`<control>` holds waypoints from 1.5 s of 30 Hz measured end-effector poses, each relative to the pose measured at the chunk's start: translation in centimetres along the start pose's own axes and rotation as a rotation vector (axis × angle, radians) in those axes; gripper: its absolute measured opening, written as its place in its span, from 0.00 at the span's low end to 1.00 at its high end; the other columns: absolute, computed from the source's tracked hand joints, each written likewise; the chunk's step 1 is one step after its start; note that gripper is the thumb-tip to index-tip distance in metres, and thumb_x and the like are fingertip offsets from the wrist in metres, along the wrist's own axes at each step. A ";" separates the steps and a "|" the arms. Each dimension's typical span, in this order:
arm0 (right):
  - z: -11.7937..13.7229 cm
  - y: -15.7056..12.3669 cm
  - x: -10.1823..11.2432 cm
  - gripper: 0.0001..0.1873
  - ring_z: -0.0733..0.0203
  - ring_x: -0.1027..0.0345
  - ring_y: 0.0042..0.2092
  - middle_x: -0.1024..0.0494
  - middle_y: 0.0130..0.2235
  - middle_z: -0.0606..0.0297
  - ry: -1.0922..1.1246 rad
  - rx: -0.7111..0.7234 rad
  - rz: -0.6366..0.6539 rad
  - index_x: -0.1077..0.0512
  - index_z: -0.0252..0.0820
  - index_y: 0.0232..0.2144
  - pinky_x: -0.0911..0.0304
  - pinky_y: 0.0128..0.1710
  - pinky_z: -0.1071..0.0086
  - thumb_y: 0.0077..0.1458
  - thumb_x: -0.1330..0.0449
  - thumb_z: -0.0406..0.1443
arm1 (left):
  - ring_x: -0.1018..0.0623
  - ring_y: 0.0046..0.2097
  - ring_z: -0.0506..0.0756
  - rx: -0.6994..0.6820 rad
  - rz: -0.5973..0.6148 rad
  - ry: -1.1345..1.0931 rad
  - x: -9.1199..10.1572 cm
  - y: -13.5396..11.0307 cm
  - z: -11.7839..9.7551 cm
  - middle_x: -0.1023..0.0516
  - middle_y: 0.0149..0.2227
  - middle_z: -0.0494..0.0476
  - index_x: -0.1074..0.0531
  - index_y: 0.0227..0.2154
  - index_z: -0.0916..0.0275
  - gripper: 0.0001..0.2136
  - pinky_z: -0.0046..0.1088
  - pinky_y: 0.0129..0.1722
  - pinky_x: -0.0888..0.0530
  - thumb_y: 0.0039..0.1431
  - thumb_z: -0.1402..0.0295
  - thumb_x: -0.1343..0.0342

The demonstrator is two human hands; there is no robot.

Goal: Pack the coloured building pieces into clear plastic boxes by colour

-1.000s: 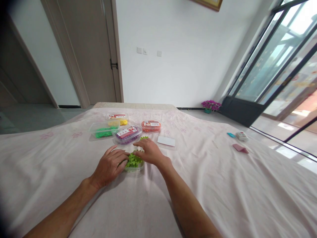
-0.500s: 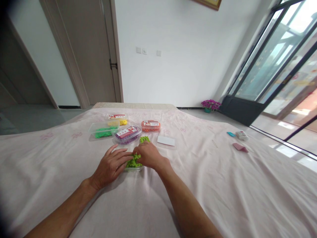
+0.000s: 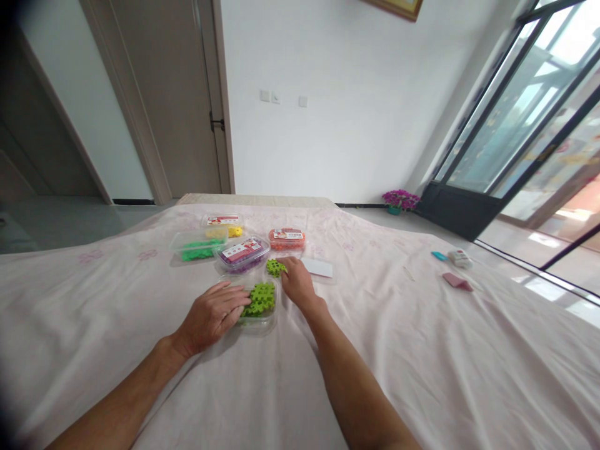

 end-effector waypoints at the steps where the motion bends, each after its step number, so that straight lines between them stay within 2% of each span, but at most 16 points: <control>1: -0.4 -0.3 -0.7 0.24 0.54 0.36 0.57 0.27 0.55 0.54 -0.041 0.022 0.048 0.30 0.39 0.55 0.42 0.58 0.59 0.56 0.44 0.29 | 0.22 0.53 0.59 -0.002 0.007 0.002 -0.1 -0.1 0.1 0.18 0.49 0.56 0.23 0.48 0.56 0.14 0.46 0.58 0.32 0.66 0.69 0.51; 4: -0.9 -1.1 -2.6 0.32 0.52 0.44 0.63 0.36 0.64 0.51 -0.146 0.052 0.190 0.40 0.39 0.64 0.48 0.62 0.57 0.58 0.42 0.35 | 0.23 0.55 0.57 -0.009 0.002 -0.020 0.0 -0.3 0.3 0.22 0.54 0.56 0.26 0.52 0.56 0.15 0.43 0.59 0.32 0.66 0.68 0.50; 6: -1.1 -1.4 -3.3 0.33 0.51 0.47 0.65 0.40 0.66 0.52 -0.195 0.027 0.234 0.43 0.41 0.66 0.48 0.62 0.56 0.60 0.42 0.39 | 0.25 0.57 0.57 0.006 -0.048 -0.049 0.4 -0.6 0.7 0.25 0.57 0.57 0.28 0.54 0.56 0.16 0.43 0.62 0.35 0.65 0.69 0.51; 9: -1.2 -1.2 -3.3 0.29 0.52 0.43 0.62 0.38 0.64 0.56 -0.244 -0.031 0.234 0.40 0.45 0.64 0.46 0.59 0.59 0.62 0.43 0.39 | 0.29 0.59 0.57 0.105 -0.182 -0.096 1.2 -1.0 2.0 0.27 0.58 0.57 0.30 0.55 0.56 0.17 0.44 0.64 0.38 0.66 0.70 0.52; 12: -1.3 -0.8 -2.9 0.24 0.53 0.38 0.59 0.32 0.60 0.57 -0.300 -0.080 0.217 0.35 0.48 0.60 0.44 0.56 0.62 0.62 0.44 0.36 | 0.29 0.59 0.58 0.263 -0.321 -0.147 1.7 -1.7 4.1 0.27 0.57 0.58 0.29 0.53 0.57 0.16 0.42 0.62 0.35 0.65 0.69 0.51; 15: -1.3 -0.5 -2.6 0.21 0.54 0.36 0.56 0.30 0.56 0.57 -0.335 -0.100 0.206 0.33 0.46 0.58 0.43 0.54 0.63 0.63 0.45 0.36 | 0.29 0.59 0.58 0.389 -0.377 -0.242 1.4 -2.3 6.0 0.28 0.57 0.58 0.28 0.51 0.57 0.15 0.42 0.62 0.35 0.63 0.69 0.50; 21: -2.6 -0.5 -2.0 0.19 0.56 0.31 0.50 0.25 0.49 0.57 -0.291 -0.193 0.103 0.33 0.44 0.56 0.41 0.50 0.66 0.66 0.51 0.37 | 0.33 0.63 0.59 0.510 -0.311 -0.501 -0.2 -2.7 7.7 0.31 0.60 0.59 0.28 0.52 0.58 0.19 0.42 0.65 0.40 0.57 0.71 0.47; 23: -3.4 -0.7 -1.6 0.19 0.57 0.31 0.51 0.25 0.51 0.57 -0.244 -0.238 0.024 0.35 0.43 0.57 0.41 0.51 0.66 0.66 0.52 0.36 | 0.34 0.64 0.59 0.533 -0.273 -0.556 -0.7 -2.6 7.9 0.32 0.61 0.60 0.29 0.53 0.58 0.21 0.42 0.66 0.40 0.55 0.71 0.46; 27: -3.9 -1.1 -0.9 0.24 0.56 0.31 0.52 0.25 0.54 0.58 -0.178 -0.280 -0.092 0.39 0.44 0.61 0.39 0.52 0.64 0.63 0.50 0.34 | 0.32 0.63 0.60 0.575 -0.189 -0.624 -1.7 -2.5 8.4 0.34 0.61 0.62 0.28 0.53 0.59 0.22 0.42 0.63 0.36 0.54 0.69 0.43; 29: -3.7 -1.2 -0.8 0.26 0.55 0.29 0.51 0.26 0.55 0.58 -0.176 -0.298 -0.094 0.41 0.45 0.62 0.38 0.51 0.63 0.62 0.50 0.34 | 0.31 0.62 0.61 0.589 -0.167 -0.623 -2.1 -2.5 8.7 0.33 0.60 0.62 0.27 0.52 0.59 0.22 0.42 0.62 0.34 0.52 0.68 0.42; 33: -3.0 -1.2 -1.2 0.28 0.53 0.29 0.49 0.26 0.55 0.55 -0.221 -0.295 -0.018 0.41 0.45 0.63 0.37 0.50 0.61 0.60 0.48 0.34 | 0.28 0.60 0.61 0.642 -0.150 -0.621 -2.5 -2.7 9.2 0.33 0.60 0.63 0.26 0.50 0.60 0.20 0.43 0.61 0.33 0.52 0.66 0.40; 37: -2.9 -1.3 -1.3 0.28 0.52 0.30 0.50 0.24 0.51 0.56 -0.190 -0.277 -0.029 0.38 0.46 0.61 0.38 0.51 0.60 0.58 0.46 0.34 | 0.23 0.53 0.62 0.756 -0.094 -0.683 -2.9 -2.9 9.3 0.26 0.55 0.65 0.25 0.48 0.62 0.20 0.46 0.55 0.28 0.51 0.65 0.41; 40: -3.5 -1.2 -0.7 0.27 0.54 0.29 0.49 0.23 0.50 0.57 -0.017 -0.308 -0.160 0.36 0.44 0.59 0.37 0.51 0.59 0.56 0.45 0.35 | 0.21 0.49 0.63 0.801 -0.073 -0.710 -2.8 -2.9 9.1 0.21 0.50 0.64 0.24 0.46 0.62 0.19 0.45 0.51 0.25 0.49 0.65 0.40; 43: -3.4 -0.7 0.3 0.27 0.57 0.28 0.45 0.23 0.49 0.56 0.314 -0.331 -0.309 0.36 0.38 0.58 0.34 0.49 0.61 0.55 0.44 0.37 | 0.20 0.46 0.62 0.818 -0.061 -0.693 -2.7 -2.9 9.2 0.19 0.47 0.64 0.24 0.46 0.63 0.19 0.43 0.48 0.25 0.49 0.64 0.40; 45: -2.7 -0.2 0.9 0.29 0.58 0.28 0.44 0.22 0.48 0.55 0.537 -0.348 -0.336 0.36 0.36 0.57 0.32 0.44 0.64 0.53 0.43 0.38 | 0.19 0.43 0.61 0.821 -0.056 -0.680 -2.7 -2.9 9.3 0.18 0.45 0.63 0.23 0.46 0.64 0.20 0.42 0.47 0.24 0.50 0.63 0.40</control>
Point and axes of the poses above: each hand's wrist, its own y-axis towards the middle knuckle, its own x-axis out of the back of the hand, z = x × y, the point moved 8 cm from there along y, towards the middle knuckle
